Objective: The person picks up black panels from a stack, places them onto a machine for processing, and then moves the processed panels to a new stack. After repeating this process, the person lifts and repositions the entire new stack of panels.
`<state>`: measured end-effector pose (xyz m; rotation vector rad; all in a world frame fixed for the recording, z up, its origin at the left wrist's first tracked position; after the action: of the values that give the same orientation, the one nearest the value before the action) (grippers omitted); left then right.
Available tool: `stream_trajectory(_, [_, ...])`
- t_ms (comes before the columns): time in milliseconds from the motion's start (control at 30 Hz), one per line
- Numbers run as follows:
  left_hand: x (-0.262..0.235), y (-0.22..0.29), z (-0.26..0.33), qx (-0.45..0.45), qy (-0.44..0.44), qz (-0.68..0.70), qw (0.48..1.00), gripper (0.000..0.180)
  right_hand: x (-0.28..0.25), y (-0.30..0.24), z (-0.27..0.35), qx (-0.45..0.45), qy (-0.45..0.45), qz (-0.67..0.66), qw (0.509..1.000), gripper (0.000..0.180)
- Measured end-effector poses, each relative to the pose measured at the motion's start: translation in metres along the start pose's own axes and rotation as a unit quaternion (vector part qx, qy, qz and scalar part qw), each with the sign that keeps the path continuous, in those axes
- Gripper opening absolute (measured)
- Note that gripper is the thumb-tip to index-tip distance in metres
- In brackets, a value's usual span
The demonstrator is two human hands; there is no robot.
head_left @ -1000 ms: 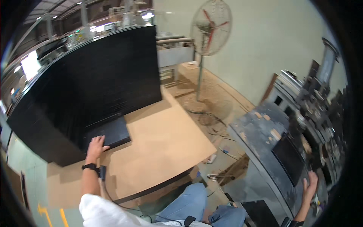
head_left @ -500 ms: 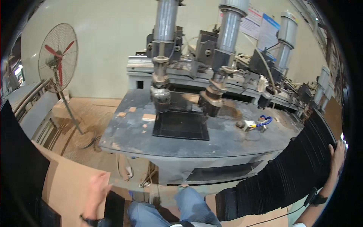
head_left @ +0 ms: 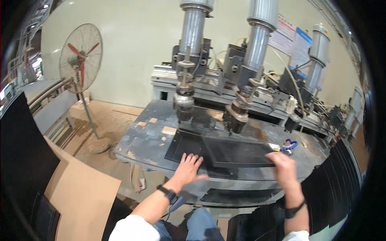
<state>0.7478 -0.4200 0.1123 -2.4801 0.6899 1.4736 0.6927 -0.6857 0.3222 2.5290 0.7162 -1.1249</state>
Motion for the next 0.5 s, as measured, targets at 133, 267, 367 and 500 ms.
stream_trajectory(133, [-0.045, 0.012, 0.097, 0.093, 0.037, -0.046, 0.994, 0.046, 0.130, -0.019, 0.000, 0.010, -0.031, -0.026, 0.999, 0.028])
stream_trajectory(267, [-0.142, 0.022, 0.208, 0.116, 0.043, -0.139, 0.983, 0.047, 0.220, -0.029, 0.003, 0.015, -0.036, -0.038, 0.999, 0.037])
stream_trajectory(367, [-0.218, 0.036, 0.286, 0.003, 0.034, -0.193, 0.981, 0.031, 0.275, -0.027, -0.005, 0.010, -0.104, -0.133, 0.986, 0.047])
stream_trajectory(500, [-0.289, 0.044, 0.404, -0.211, 0.006, -0.342, 0.916, 0.030, 0.298, -0.027, -0.024, 0.011, -0.127, -0.172, 0.977, 0.043])
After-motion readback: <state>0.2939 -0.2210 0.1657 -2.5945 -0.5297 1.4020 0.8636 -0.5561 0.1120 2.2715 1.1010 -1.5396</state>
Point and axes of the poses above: each hand's wrist, its own z-axis away from the middle knuckle, its own x-axis out of the palm, y = z × x, the point moved 7 cm from there along -z, towards the middle knuckle, and after that the axes turned 7 degrees about x, right-handed, at the moved point
